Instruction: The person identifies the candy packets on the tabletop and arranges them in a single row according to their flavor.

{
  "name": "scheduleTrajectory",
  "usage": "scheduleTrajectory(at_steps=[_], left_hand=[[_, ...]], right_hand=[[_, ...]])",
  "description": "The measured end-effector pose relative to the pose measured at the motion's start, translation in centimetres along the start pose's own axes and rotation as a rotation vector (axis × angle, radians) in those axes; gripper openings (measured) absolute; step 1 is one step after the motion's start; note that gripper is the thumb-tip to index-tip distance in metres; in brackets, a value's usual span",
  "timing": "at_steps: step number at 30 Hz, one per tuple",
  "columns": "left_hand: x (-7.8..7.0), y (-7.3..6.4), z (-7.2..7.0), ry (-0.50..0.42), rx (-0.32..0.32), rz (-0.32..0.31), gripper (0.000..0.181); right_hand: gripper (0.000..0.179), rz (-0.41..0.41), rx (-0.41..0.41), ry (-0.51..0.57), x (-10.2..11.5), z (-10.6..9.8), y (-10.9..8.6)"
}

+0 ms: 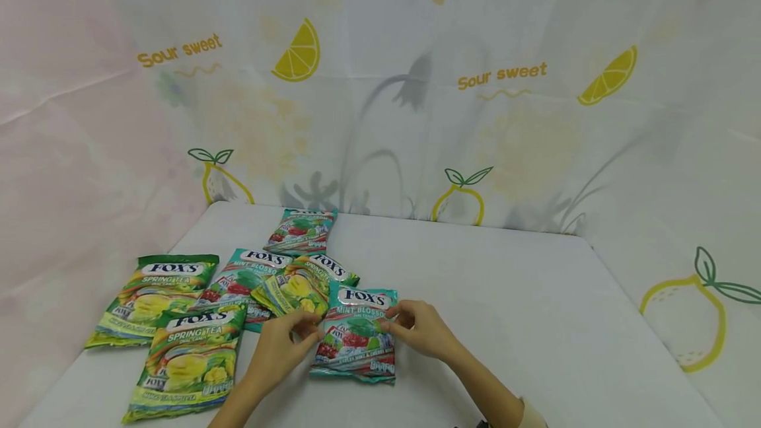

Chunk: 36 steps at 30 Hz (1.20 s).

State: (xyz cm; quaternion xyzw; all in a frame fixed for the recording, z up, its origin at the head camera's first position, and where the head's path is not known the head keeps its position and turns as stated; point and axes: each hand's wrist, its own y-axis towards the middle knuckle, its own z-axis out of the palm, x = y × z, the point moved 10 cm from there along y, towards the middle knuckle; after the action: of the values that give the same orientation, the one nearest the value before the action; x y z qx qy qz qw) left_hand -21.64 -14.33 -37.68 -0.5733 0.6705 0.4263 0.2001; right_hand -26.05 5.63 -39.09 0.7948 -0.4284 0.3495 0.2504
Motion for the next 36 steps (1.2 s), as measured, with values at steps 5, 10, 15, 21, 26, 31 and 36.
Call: scheduleTrajectory(at_steps=[5,10,15,21,26,31,36], left_hand=[[0.0,-0.3,0.2,0.003,0.019,-0.021,0.017],[0.1,-0.7,0.8,0.014,0.048,-0.035,0.017],[-0.1,-1.0,1.2,0.020,0.055,-0.015,0.018],[-0.2,-1.1,1.3,0.027,0.051,-0.024,0.019],[0.2,-1.2,1.4,0.022,0.064,-0.035,0.019],[0.9,-1.5,1.7,0.025,0.119,-0.067,0.021],[1.5,-1.8,2.5,0.024,0.211,-0.090,0.032]], right_hand=[[0.024,0.007,0.004,0.006,-0.7,0.3,-0.6],[0.024,0.019,0.012,0.009,-1.1,0.5,-1.2],[0.023,0.034,0.026,0.004,-1.5,0.6,-1.6],[0.024,0.043,0.045,0.022,-1.9,0.8,-2.0],[0.025,0.053,0.044,0.033,-2.1,0.8,-2.3],[0.026,0.070,0.060,0.048,-2.5,1.2,-2.6],[0.025,0.082,0.080,0.045,-2.8,1.5,-2.6]])
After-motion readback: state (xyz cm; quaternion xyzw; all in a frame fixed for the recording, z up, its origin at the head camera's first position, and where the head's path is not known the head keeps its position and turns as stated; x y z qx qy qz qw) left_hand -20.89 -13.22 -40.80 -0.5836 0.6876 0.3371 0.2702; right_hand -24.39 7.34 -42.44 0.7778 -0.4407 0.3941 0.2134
